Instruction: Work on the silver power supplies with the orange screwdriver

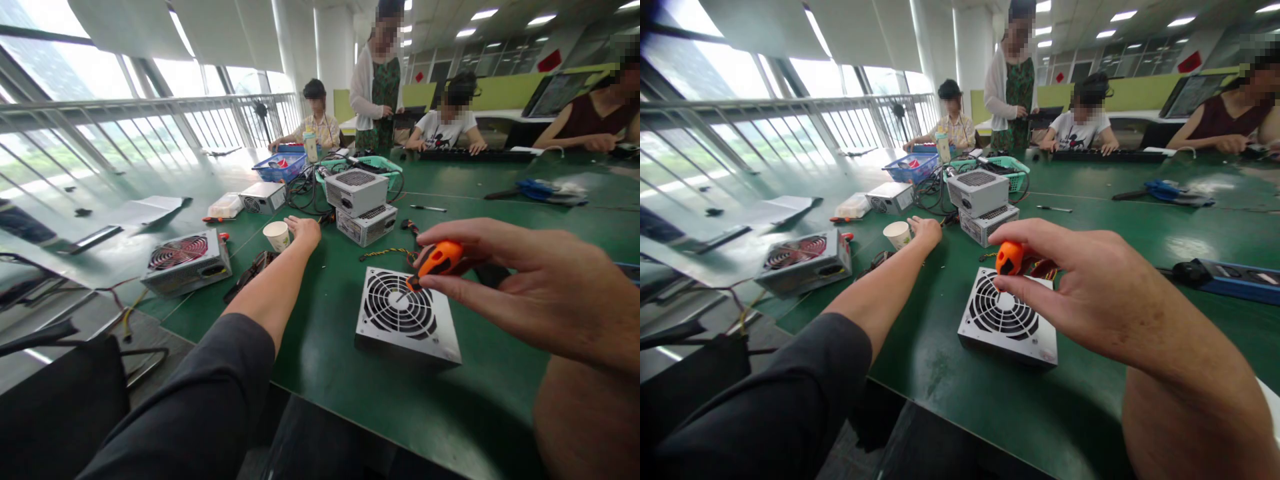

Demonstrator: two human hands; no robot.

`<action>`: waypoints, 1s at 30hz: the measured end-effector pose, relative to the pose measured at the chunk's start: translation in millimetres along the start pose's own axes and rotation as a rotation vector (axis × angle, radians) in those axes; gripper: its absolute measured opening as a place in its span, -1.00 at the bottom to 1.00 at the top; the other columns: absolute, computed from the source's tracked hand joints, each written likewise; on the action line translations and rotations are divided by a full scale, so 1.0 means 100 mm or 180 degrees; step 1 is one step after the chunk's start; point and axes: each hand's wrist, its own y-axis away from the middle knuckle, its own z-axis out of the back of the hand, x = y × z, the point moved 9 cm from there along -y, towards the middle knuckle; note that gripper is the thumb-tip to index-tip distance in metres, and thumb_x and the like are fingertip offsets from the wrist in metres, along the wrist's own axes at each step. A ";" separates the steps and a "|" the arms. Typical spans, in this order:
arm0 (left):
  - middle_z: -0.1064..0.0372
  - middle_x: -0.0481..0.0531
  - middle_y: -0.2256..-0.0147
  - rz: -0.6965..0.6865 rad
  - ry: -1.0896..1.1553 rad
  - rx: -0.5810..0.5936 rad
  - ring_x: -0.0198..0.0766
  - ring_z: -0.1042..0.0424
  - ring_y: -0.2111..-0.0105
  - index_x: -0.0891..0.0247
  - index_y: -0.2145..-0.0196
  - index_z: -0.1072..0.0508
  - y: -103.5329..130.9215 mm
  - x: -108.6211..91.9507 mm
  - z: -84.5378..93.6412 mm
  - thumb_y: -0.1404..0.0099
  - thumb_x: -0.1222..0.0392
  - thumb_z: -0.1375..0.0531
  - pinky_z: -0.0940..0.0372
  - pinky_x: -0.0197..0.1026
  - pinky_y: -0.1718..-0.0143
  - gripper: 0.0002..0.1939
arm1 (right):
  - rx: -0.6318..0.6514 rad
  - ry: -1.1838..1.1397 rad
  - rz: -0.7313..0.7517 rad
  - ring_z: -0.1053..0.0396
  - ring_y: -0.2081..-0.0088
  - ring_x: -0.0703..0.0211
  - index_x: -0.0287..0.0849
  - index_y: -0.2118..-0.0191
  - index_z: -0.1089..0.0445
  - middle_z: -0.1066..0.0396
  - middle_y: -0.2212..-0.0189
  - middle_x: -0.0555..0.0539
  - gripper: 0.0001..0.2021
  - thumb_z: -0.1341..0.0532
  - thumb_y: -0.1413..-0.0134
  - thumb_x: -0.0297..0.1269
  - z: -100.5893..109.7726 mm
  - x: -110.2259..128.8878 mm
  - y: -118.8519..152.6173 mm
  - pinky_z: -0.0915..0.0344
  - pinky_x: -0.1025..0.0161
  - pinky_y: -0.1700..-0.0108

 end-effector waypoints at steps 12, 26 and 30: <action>-0.40 0.18 -0.13 0.1032 0.0006 0.0641 -0.04 -0.47 -0.06 0.25 -0.17 -0.42 -0.30 0.45 -0.20 -0.45 0.05 -0.26 -0.46 0.11 -0.04 -0.58 | -0.0045 0.0191 0.0019 -0.61 0.30 0.02 0.16 -0.03 -0.46 -0.64 0.14 0.07 -0.73 -0.28 -0.23 -0.06 0.15 0.10 0.08 -0.56 0.10 0.24; -0.41 0.19 -0.11 0.0766 -0.0230 0.0466 -0.04 -0.48 -0.04 0.28 -0.16 -0.42 -0.06 0.29 -0.27 -0.44 0.05 -0.26 -0.47 0.10 -0.03 -0.59 | -0.0076 0.0176 0.0056 -0.57 0.36 0.05 0.15 -0.06 -0.48 -0.63 0.18 0.06 -0.70 -0.28 -0.22 -0.07 0.20 0.12 0.10 -0.54 0.10 0.22; -0.40 0.21 -0.12 0.0404 -0.0286 0.0304 -0.05 -0.48 -0.04 0.30 -0.16 -0.42 0.13 0.19 -0.31 -0.46 0.03 -0.25 -0.47 0.10 -0.04 -0.58 | -0.0212 0.0081 0.0067 -0.56 0.38 0.07 0.14 -0.03 -0.49 -0.61 0.22 0.05 -0.72 -0.30 -0.23 -0.06 0.29 0.17 0.14 -0.53 0.11 0.22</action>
